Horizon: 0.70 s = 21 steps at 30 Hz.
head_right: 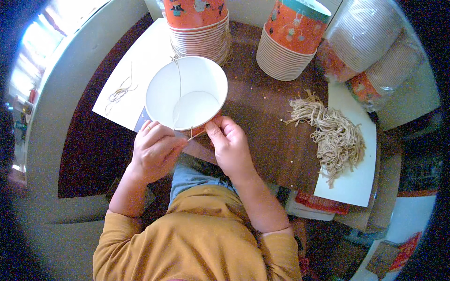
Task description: Attaching handles to paper buckets using thin strings.
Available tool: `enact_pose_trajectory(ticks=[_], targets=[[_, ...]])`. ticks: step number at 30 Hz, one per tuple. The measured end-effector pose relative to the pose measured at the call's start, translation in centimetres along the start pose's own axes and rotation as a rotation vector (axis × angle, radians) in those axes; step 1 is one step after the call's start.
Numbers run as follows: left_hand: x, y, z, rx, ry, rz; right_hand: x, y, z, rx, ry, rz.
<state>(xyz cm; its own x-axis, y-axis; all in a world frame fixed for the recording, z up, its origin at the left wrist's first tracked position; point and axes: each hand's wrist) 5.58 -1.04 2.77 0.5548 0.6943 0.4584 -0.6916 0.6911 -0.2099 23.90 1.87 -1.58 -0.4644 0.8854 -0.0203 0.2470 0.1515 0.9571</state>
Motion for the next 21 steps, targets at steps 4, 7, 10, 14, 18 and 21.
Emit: enact_pose_trajectory(ticks=[4,7,10,14,18,21], targets=[[-0.2,-0.8,0.3,-0.211,-0.004,0.149,-0.4,0.9,-0.4,-0.369,-0.102,0.200],[-1.2,-1.2,0.7,-0.239,0.032,0.300,-1.3,1.2,-0.3,-0.997,-0.235,0.425],[-1.5,-1.7,1.7,-0.166,0.107,0.282,-2.6,1.7,-0.8,-1.312,-0.176,0.661],[-1.1,-2.4,3.0,-0.251,0.105,0.207,-1.4,1.8,-1.9,-1.324,0.042,0.889],[-0.7,-2.6,4.4,-0.346,0.154,0.262,-0.9,1.4,-2.1,-1.211,0.044,0.992],[-1.0,-1.5,5.4,-0.289,0.246,0.147,-1.0,2.2,-1.6,-1.245,-0.019,0.959]])
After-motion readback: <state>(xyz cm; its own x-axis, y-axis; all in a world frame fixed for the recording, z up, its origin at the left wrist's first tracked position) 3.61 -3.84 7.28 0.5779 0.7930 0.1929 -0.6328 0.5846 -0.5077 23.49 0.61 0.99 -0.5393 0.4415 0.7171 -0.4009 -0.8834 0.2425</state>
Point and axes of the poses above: each hand's wrist, its own x-axis towards the middle knuckle, its own z-axis out of the back of the hand, y = z × x, and after that the axes turned 14 degrees about y, right-handed
